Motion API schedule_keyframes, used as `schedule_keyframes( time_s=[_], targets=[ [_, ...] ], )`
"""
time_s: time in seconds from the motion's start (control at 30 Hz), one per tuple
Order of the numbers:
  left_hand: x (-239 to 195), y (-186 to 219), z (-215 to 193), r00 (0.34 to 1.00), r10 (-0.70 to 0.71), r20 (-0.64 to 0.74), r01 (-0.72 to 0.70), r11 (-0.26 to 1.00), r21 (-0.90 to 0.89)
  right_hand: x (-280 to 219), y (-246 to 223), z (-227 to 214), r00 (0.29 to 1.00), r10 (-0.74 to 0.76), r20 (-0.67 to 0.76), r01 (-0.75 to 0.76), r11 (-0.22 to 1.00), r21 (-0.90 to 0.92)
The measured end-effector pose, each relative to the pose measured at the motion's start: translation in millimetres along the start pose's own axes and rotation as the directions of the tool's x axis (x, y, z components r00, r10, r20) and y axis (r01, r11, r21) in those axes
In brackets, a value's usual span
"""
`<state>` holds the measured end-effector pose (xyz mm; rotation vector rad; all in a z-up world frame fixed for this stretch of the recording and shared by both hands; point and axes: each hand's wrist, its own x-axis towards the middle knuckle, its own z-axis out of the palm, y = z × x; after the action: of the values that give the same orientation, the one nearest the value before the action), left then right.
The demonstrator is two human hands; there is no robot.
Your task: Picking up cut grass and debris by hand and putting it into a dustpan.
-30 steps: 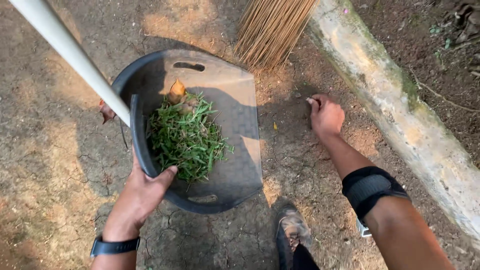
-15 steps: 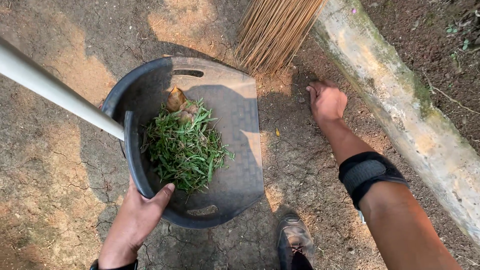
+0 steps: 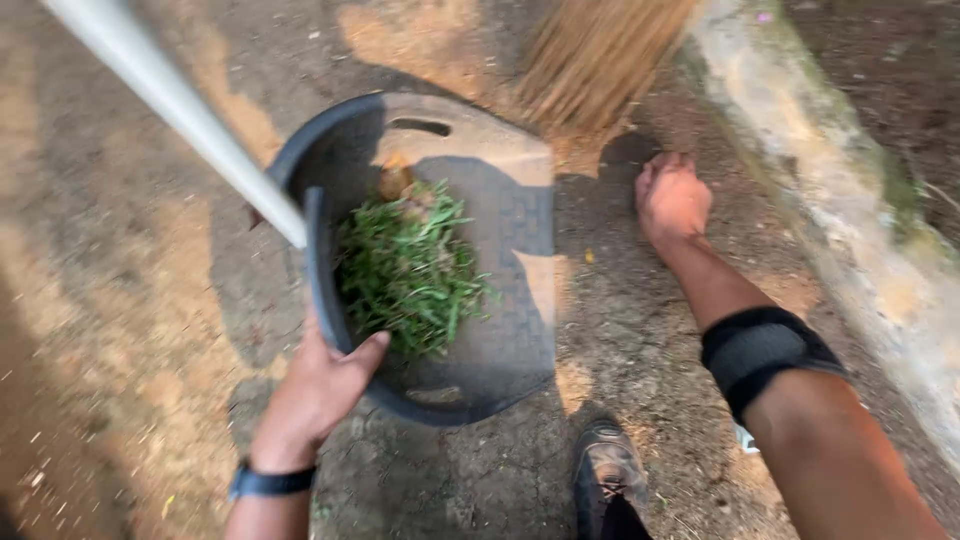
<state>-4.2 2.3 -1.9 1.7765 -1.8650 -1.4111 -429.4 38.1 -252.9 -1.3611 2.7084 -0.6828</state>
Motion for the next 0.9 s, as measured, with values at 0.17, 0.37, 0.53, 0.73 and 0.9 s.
schedule_keyframes(
  time_s=[0.17, 0.37, 0.53, 0.73, 0.9],
  targets=[
    [-4, 2, -3, 0.994, 0.032, -0.104, -0.015, 0.987, 0.163, -30, -97, -22, 0.977, -0.208, -0.046, 0.213, 0.944, 0.252],
    [-9, 4, -2, 0.999, -0.007, -0.046, 0.016, 0.982, 0.188, -62, -150, -14, 0.886, -0.45, 0.109, 0.332, 0.781, 0.529],
    [-4, -13, -1, 0.996, 0.074, -0.055, -0.063, 0.981, 0.181, -44, -119, -7, 0.933, -0.357, 0.049, 0.286, 0.817, 0.501],
    [-5, 2, -1, 0.998, 0.023, -0.066, -0.011, 0.984, 0.177, -6, -66, 13, 0.998, -0.01, -0.055, 0.021, 0.981, 0.192],
    [-2, -3, 0, 0.996, 0.018, -0.087, 0.0, 0.978, 0.211, 1, -68, 2, 0.974, -0.22, -0.06, 0.227, 0.957, 0.181]
  ],
)
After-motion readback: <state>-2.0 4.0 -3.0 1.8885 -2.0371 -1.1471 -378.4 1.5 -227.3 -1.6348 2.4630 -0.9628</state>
